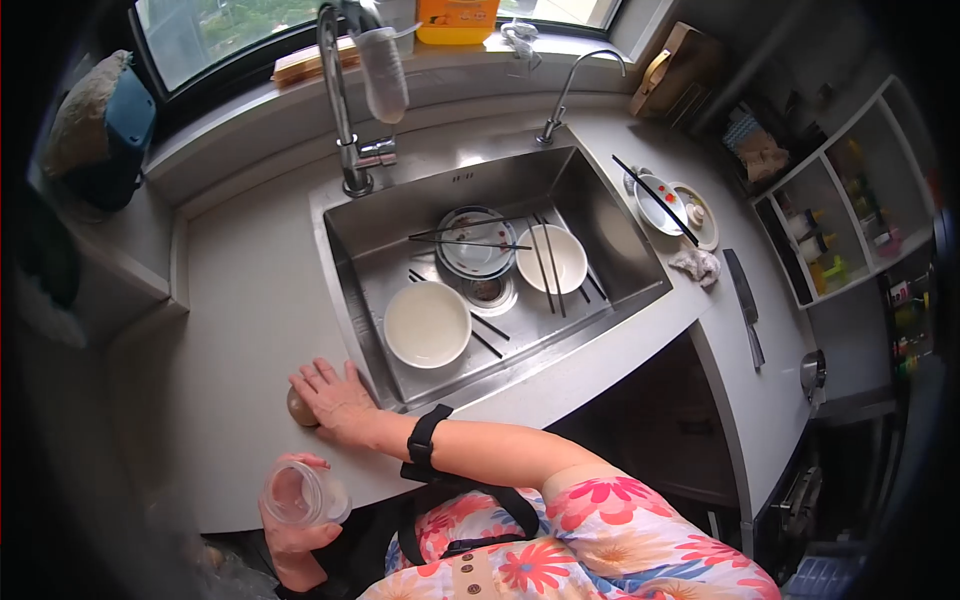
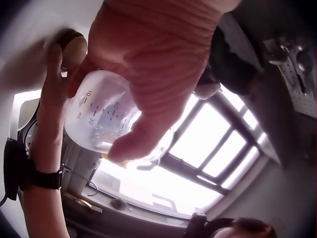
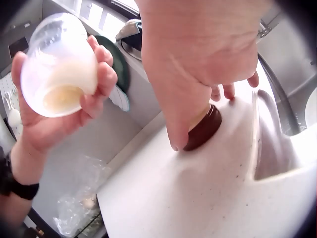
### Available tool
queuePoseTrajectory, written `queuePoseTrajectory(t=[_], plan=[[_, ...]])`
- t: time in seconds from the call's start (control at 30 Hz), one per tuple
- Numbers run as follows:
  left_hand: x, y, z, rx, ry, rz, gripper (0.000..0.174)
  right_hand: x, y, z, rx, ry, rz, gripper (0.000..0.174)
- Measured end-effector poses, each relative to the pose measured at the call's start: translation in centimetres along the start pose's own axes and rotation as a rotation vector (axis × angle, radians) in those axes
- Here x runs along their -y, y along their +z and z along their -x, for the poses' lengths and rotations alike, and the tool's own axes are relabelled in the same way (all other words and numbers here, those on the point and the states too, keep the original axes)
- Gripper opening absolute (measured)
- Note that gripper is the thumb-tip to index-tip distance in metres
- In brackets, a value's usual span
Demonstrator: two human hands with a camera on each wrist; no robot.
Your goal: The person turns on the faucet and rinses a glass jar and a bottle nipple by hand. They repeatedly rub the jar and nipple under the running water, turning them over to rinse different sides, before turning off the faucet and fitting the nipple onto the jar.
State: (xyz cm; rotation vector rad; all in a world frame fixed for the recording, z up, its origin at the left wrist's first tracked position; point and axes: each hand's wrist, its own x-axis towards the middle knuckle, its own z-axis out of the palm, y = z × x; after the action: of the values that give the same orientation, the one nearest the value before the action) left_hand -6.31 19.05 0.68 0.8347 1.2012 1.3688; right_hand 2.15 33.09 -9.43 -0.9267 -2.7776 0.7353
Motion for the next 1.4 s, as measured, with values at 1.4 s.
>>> queuePoseTrajectory(t=[1.4], plan=[[0.1, 15.8, -18.1, -0.191, 0.084, -0.166, 0.076, -31.6, -34.0, -0.1, -0.048, -0.126, 0.215, 0.046]])
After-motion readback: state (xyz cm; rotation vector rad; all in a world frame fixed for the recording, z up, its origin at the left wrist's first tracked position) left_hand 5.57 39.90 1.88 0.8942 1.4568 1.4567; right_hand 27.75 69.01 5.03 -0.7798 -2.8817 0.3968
